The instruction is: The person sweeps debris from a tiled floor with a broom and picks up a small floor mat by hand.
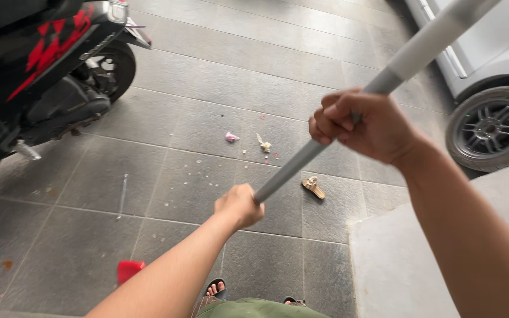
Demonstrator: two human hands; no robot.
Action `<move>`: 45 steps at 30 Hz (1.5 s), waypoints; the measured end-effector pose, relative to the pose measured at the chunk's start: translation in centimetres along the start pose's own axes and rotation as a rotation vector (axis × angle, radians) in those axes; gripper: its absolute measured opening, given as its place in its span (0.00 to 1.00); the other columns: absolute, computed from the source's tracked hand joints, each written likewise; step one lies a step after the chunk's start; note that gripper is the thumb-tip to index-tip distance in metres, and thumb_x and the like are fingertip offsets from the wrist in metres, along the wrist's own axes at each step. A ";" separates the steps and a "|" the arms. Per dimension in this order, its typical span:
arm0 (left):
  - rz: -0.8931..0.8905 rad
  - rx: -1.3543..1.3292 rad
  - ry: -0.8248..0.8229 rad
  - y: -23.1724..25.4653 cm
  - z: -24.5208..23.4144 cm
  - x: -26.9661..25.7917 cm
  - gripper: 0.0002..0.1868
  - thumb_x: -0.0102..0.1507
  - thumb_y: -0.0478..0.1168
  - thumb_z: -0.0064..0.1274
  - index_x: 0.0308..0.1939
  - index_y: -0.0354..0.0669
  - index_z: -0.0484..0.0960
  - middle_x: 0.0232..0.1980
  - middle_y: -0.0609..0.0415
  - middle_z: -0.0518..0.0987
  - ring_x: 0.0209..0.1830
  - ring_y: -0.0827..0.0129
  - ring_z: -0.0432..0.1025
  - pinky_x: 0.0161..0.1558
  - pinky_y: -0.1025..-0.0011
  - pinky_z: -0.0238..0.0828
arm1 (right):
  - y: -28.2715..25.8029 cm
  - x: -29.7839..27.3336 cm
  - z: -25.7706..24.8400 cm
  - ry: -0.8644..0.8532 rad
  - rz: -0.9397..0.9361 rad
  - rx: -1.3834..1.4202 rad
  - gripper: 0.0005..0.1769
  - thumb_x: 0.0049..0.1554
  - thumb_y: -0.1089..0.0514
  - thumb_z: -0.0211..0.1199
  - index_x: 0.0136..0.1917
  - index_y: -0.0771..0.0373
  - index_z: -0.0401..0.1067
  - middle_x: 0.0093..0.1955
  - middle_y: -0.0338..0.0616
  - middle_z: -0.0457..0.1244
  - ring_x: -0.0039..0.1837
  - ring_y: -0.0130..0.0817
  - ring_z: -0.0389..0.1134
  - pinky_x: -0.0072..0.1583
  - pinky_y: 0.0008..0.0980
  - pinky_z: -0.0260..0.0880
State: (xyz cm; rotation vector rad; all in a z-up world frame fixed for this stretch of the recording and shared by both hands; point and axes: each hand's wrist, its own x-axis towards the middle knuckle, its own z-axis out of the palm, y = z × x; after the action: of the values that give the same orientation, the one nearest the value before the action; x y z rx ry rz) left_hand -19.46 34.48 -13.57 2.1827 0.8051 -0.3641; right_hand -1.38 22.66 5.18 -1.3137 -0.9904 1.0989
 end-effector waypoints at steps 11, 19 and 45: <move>0.074 -0.070 0.158 4.8 -4.3 7.9 0.16 0.66 0.58 0.49 0.51 0.60 0.82 0.51 0.60 0.82 0.53 0.65 0.78 0.52 0.61 0.78 | -6.0 0.6 4.7 0.208 0.117 -0.854 0.05 0.49 0.65 0.64 0.36 0.59 0.80 0.29 0.38 0.65 0.35 0.29 0.61 0.38 0.29 0.61; 0.393 -0.068 0.535 9.1 -8.0 11.9 0.08 0.60 0.46 0.55 0.40 0.54 0.86 0.46 0.51 0.82 0.47 0.57 0.76 0.48 0.60 0.73 | -6.9 -0.1 -0.8 -0.054 -0.375 -0.653 0.08 0.62 0.56 0.62 0.42 0.60 0.75 0.34 0.41 0.62 0.37 0.28 0.60 0.41 0.32 0.62; -0.239 -0.030 0.139 -3.0 -8.2 18.3 0.15 0.61 0.49 0.52 0.47 0.52 0.86 0.54 0.49 0.84 0.58 0.53 0.78 0.60 0.57 0.73 | 1.1 18.4 -8.3 -0.028 0.139 -0.129 0.09 0.55 0.67 0.57 0.36 0.70 0.76 0.37 0.50 0.66 0.45 0.37 0.69 0.55 0.34 0.75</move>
State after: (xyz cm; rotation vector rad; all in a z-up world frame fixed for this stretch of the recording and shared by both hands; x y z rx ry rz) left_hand -7.51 50.04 -18.71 2.1058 1.1464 -0.3176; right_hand 10.68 38.70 2.82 -1.4939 -1.0162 1.1768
